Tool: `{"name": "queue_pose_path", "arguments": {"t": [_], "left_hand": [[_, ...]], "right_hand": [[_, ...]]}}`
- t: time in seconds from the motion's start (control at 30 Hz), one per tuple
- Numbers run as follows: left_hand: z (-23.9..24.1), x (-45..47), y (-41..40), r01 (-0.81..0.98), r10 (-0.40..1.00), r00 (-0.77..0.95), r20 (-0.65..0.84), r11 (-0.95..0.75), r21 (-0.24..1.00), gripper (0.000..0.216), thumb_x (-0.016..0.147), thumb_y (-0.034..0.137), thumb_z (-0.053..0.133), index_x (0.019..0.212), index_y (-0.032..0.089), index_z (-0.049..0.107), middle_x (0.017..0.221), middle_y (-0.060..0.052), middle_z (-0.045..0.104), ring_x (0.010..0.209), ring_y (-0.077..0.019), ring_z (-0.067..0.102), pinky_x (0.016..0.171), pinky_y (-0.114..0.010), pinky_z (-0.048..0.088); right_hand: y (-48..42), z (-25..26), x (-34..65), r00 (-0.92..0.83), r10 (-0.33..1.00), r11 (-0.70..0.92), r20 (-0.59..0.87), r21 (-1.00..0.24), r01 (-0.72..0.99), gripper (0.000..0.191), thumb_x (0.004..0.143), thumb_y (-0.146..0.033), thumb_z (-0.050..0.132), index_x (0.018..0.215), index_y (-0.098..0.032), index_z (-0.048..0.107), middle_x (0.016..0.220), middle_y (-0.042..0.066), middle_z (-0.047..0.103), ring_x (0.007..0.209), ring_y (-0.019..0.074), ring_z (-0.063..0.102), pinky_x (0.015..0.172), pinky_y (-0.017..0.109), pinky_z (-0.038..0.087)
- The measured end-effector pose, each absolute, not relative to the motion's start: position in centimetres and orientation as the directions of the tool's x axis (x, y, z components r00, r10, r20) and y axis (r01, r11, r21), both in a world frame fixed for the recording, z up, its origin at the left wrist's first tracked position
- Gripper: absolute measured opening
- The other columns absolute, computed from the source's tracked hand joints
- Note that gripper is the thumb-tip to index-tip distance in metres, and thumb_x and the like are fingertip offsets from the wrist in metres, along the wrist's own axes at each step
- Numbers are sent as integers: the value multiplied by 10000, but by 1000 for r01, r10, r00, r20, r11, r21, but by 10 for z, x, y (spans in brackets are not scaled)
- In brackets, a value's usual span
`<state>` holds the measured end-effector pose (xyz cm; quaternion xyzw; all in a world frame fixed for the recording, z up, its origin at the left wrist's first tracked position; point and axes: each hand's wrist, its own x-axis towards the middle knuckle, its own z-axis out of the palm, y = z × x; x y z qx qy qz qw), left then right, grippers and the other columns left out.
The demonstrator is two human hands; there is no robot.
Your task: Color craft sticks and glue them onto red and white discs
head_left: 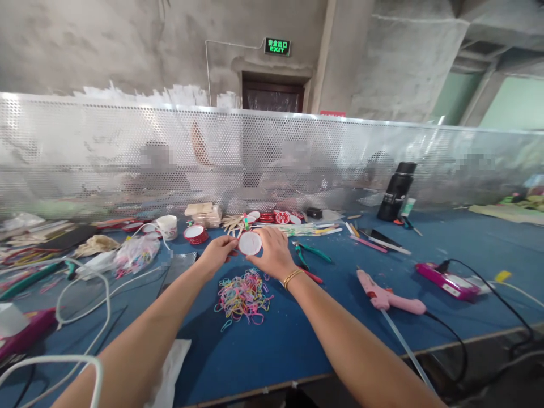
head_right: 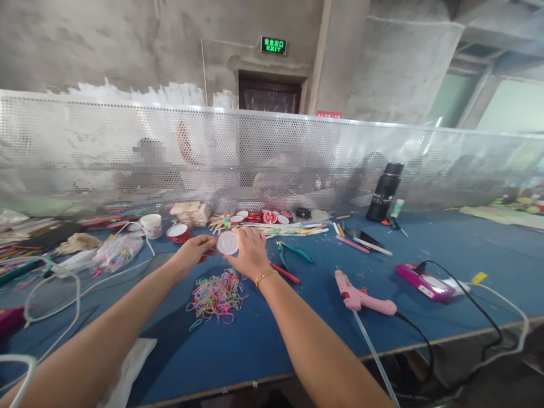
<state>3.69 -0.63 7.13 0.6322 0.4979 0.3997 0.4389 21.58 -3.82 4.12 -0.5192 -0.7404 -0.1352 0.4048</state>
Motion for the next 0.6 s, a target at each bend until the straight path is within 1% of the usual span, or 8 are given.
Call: {"name": "queue_pose_path", "arguments": {"t": [0.27,0.6], "left_hand": [[72,37,-7,292,973,208,98,-158,943,234,729,368,667,851,174,618,691,1,648,665,-129,596,541,-207,373],[73,40,-4,292,974,206,96,-155,944,189,728,322,657,829,166,619,675,6,641,655,-128,593,554,-216,379]], "right_hand": [[-39,42,216,-138,638,435,758,-206,877,566,737,-417,728,1222,-203,530,1228,120,590,1154,294,478,991,424,321],[-39,44,216,-133,641,418,756,-199,886,572,722,-427,743,1206,-204,537,1211,110,588,1133,285,480,982,425,330]]}}
